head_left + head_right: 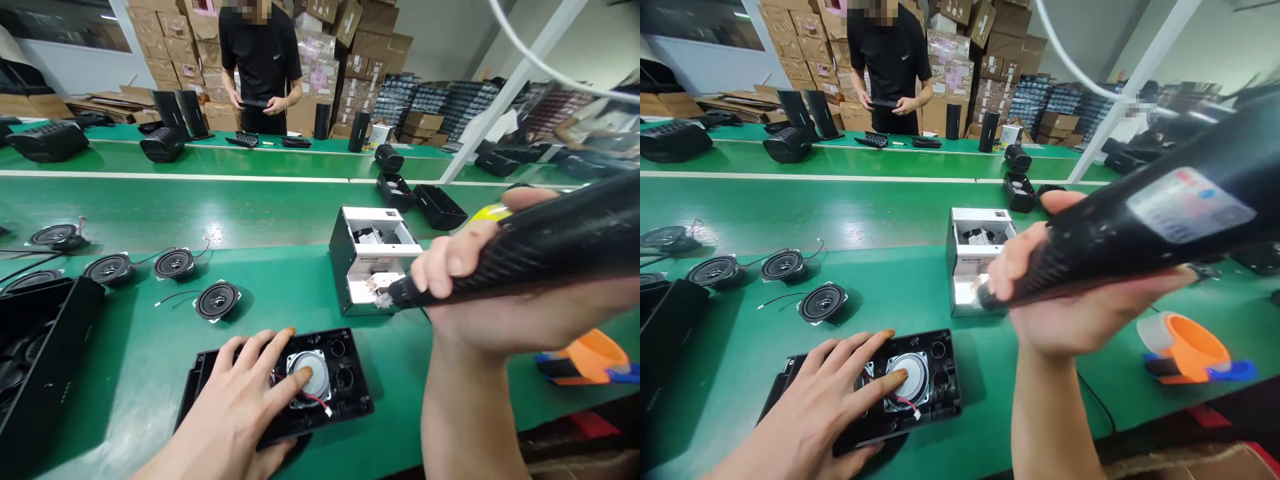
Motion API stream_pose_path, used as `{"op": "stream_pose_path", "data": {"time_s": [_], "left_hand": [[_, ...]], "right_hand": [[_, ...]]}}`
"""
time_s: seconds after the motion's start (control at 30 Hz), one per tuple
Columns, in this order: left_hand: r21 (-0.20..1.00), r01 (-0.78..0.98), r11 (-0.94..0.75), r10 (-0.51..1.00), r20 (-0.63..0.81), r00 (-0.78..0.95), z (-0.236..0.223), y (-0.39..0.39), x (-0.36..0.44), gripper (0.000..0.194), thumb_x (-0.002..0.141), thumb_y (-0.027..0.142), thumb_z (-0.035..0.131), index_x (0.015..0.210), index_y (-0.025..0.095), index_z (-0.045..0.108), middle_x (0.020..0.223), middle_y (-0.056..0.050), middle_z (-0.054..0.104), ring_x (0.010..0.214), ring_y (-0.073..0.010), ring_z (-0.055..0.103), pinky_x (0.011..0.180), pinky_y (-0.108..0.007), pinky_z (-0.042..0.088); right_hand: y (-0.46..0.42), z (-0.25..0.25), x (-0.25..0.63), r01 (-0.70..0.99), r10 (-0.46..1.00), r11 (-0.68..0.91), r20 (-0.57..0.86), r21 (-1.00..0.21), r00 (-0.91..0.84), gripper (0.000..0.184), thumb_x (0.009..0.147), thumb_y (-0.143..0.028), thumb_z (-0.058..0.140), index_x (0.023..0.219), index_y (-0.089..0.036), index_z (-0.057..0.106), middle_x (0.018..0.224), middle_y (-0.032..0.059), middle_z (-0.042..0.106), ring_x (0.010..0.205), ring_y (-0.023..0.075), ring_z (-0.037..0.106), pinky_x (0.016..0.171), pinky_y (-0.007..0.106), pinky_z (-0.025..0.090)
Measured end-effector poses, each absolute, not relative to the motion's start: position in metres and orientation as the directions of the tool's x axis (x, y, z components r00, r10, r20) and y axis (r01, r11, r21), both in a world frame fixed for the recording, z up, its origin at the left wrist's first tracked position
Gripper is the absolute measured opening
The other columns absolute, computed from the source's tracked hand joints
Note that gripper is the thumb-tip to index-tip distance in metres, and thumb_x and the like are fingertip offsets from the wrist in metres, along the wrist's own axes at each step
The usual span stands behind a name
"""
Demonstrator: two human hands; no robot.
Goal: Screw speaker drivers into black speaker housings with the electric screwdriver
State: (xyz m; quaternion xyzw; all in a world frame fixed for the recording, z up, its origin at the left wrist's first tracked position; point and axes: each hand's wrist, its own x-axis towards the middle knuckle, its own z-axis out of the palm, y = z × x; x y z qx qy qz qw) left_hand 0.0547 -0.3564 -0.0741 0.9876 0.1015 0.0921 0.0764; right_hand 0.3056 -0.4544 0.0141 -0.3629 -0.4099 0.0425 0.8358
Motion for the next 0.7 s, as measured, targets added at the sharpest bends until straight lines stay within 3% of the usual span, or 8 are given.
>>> {"op": "stream_pose_path", "data": {"time_s": [0.1,0.2,0.37,0.47,0.7], "left_hand": [[0.213,0.17,-0.962,0.209,0.18,0.961,-0.075,-0.359,0.062,0.058,0.08,0.041,0.084,0.135,0.04,0.065,0.162,-0.013,0.048,0.134,-0.0438,0.053,0.103,-0.066,0.046],[0.233,0.158,-0.96,0.197,0.157,0.968,-0.075,-0.362,0.071,0.057,0.081,0.05,0.083,0.134,0.039,0.066,0.162,-0.015,0.049,0.136,-0.0458,0.054,0.102,-0.07,0.047],[0.136,0.143,-0.98,0.156,0.089,0.984,-0.074,-0.361,0.065,0.086,0.067,0.03,0.09,0.146,0.037,0.059,0.166,-0.019,0.042,0.142,-0.0537,0.048,0.101,-0.078,0.046],[0.098,0.137,-0.986,0.146,0.091,0.985,-0.076,-0.355,0.051,0.099,0.063,0.025,0.089,0.154,0.04,0.051,0.171,-0.018,0.034,0.145,-0.0545,0.043,0.104,-0.082,0.043],[0.154,0.196,-0.968,0.205,0.046,0.978,-0.06,-0.357,0.045,0.096,0.065,0.017,0.086,0.151,0.044,0.053,0.171,-0.013,0.037,0.145,-0.0508,0.045,0.106,-0.078,0.045]], "right_hand": [[-0.453,0.016,0.323,0.401,0.175,0.696,0.683,-0.595,0.709,0.053,0.098,-0.07,0.052,0.1,-0.02,0.071,0.056,-0.0018,0.055,0.037,0.0144,0.046,0.031,0.025,0.033],[-0.446,0.009,0.33,0.397,0.203,0.649,0.65,-0.649,0.732,0.061,0.089,-0.079,0.056,0.098,-0.02,0.068,0.053,-0.0042,0.051,0.034,0.0135,0.042,0.029,0.024,0.029],[-0.444,0.0,0.33,0.363,0.276,0.627,0.632,-0.689,0.724,0.069,0.086,-0.088,0.052,0.097,-0.022,0.067,0.053,-0.0052,0.051,0.033,0.0137,0.041,0.03,0.025,0.028],[-0.449,-0.002,0.329,0.36,0.302,0.61,0.627,-0.706,0.718,0.072,0.085,-0.091,0.049,0.1,-0.024,0.067,0.053,-0.0051,0.052,0.033,0.0144,0.042,0.031,0.025,0.029],[-0.451,0.003,0.33,0.334,0.328,0.59,0.596,-0.736,0.733,0.071,0.077,-0.091,0.06,0.097,-0.023,0.073,0.051,-0.0029,0.052,0.034,0.0145,0.039,0.029,0.025,0.028]]}}
